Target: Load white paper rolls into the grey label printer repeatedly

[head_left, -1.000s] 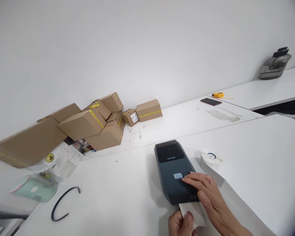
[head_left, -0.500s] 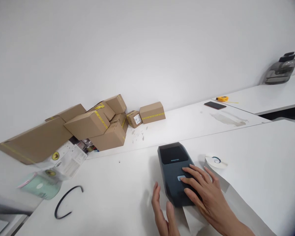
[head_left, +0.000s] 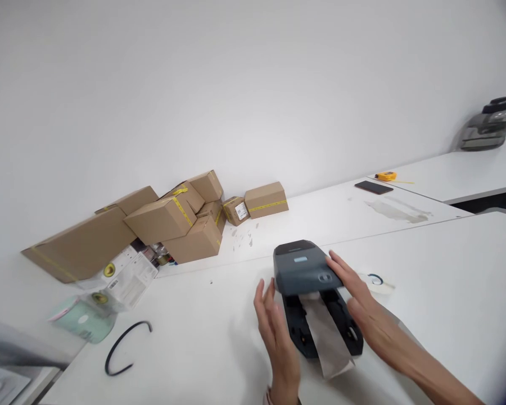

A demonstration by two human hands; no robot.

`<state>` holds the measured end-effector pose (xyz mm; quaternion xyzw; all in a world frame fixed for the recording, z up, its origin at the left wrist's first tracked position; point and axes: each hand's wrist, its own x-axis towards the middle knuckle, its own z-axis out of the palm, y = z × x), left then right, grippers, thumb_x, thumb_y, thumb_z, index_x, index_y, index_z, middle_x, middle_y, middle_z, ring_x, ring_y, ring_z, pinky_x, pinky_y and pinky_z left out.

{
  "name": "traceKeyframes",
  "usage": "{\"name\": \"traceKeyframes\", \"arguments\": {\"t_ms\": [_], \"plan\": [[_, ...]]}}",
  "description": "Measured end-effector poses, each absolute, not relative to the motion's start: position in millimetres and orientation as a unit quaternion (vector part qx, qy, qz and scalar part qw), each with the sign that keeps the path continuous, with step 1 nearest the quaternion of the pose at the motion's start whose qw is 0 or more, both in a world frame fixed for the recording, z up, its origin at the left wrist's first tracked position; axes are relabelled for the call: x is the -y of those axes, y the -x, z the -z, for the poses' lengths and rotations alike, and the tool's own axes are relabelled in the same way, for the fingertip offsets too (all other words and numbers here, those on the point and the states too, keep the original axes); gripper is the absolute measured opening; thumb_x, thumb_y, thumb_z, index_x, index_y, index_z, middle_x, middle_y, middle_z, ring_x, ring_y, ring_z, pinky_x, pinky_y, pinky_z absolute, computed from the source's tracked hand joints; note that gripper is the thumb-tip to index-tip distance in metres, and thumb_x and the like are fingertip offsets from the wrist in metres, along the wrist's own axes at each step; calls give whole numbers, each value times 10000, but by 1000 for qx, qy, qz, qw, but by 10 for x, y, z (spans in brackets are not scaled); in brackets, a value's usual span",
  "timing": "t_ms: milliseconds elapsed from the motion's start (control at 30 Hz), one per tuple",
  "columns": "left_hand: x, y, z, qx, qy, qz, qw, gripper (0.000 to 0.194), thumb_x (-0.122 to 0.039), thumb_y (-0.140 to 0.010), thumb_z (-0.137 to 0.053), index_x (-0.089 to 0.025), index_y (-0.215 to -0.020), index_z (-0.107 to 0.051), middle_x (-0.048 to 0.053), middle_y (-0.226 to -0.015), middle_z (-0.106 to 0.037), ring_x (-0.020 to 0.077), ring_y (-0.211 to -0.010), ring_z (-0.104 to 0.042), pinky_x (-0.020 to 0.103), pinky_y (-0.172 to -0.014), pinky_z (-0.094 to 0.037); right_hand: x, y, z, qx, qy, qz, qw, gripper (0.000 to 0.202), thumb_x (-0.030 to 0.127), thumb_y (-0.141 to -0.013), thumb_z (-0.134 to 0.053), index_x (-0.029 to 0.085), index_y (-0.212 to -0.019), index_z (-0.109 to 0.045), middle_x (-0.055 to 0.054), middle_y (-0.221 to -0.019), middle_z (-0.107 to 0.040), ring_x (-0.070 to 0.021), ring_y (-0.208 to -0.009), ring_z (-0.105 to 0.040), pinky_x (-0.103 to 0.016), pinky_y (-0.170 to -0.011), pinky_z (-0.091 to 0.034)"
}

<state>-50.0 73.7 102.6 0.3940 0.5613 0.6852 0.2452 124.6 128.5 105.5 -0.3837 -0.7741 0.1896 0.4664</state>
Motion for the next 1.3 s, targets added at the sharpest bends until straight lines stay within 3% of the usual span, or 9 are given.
{"name": "traceKeyframes", "arguments": {"t_ms": [133, 267, 400, 500, 633, 700, 833, 1133, 1300], "plan": [[-1220, 683, -1050, -589, -407, -660, 229, 439, -445, -980, -411, -186, -1322, -506, 138, -1364, -599, 230, -1283, -546, 358, -1081, -408, -1774, -1060, -1581, 789, 359, -139, 478, 526, 476, -1027, -303, 294, -1521, -325, -85, -1599, -339, -279, -1468, -319, -507, -1158, -355], [-1542, 738, -874, -663, -466, -527, 256, 435, -368, -882, -564, -175, -1272, -570, 139, -1376, -575, 266, -1317, -491, 375, -1087, -377, -2268, -847, -1944, 776, 400, -132, 470, 519, 494, -1024, -281, 252, -1472, -383, -117, -1452, -520, -305, -1321, -498, -532, -1069, -432], [-1615, 735, -781, -664, -477, -508, 271, 511, -350, -834, -621, -162, -1304, -553, 149, -1375, -580, 282, -1310, -497, 379, -1067, -392, -2421, -760, -2081, 760, 419, -61, 493, 535, 474, -1000, -366, 189, -1453, -386, -175, -1428, -521, -350, -1300, -504, -547, -1002, -461], [-1601, 752, -769, -661, -484, -509, 264, 524, -376, -822, -638, -175, -1299, -556, 139, -1355, -602, 284, -1293, -517, 381, -1058, -402, -2279, -793, -1930, 758, 347, 19, 552, 313, 360, -984, -419, 202, -1208, -571, -149, -1200, -653, -302, -1157, -587, -471, -961, -478], [-1606, 774, -743, -656, -488, -518, 252, 481, -387, -816, -645, -196, -1254, -584, 116, -1321, -633, 270, -1259, -552, 361, -1051, -411, -2152, -846, -1493, 911, 285, -85, 284, 277, 242, -977, -363, 221, -918, -633, -81, -904, -710, -234, -853, -652, -383, -793, -507], [-1616, 776, -732, -656, -489, -518, 250, 466, -364, -829, -626, -195, -1261, -576, 117, -1329, -629, 264, -1256, -557, 357, -1055, -409, -2187, -831, -1291, 946, 255, -124, 155, 298, 184, -943, -384, 217, -805, -646, -60, -830, -722, -228, -813, -666, -416, -863, -493], [-1612, 766, -727, -650, -500, -518, 244, 540, -290, -865, -566, -185, -1385, -469, 124, -1417, -565, 249, -1309, -520, 349, -1087, -387, -2310, -750, -1078, 963, 224, -136, 62, 317, 135, -882, -430, 199, -634, -618, -57, -751, -725, -243, -825, -682, -551, -1059, -346], [-1599, 749, -723, -655, -540, -489, 201, 613, -208, -928, -399, -152, -1524, -269, 133, -1598, -336, 238, -1450, -361, 364, -1153, -324, -2371, -682, -1076, 958, 216, -186, -13, 219, 223, -854, -482, 204, -785, -688, -76, -789, -734, -284, -811, -674, -609, -1016, -337], [-1588, 763, -723, -653, -532, -495, 213, 601, -227, -930, -411, -172, -1518, -295, 117, -1562, -407, 228, -1426, -399, 347, -1139, -337, -2363, -791, -1229, 948, 211, -239, 7, 402, 250, -725, -645, 220, -1123, -692, -59, -899, -716, -291, -909, -640, -418, -811, -500]]}}
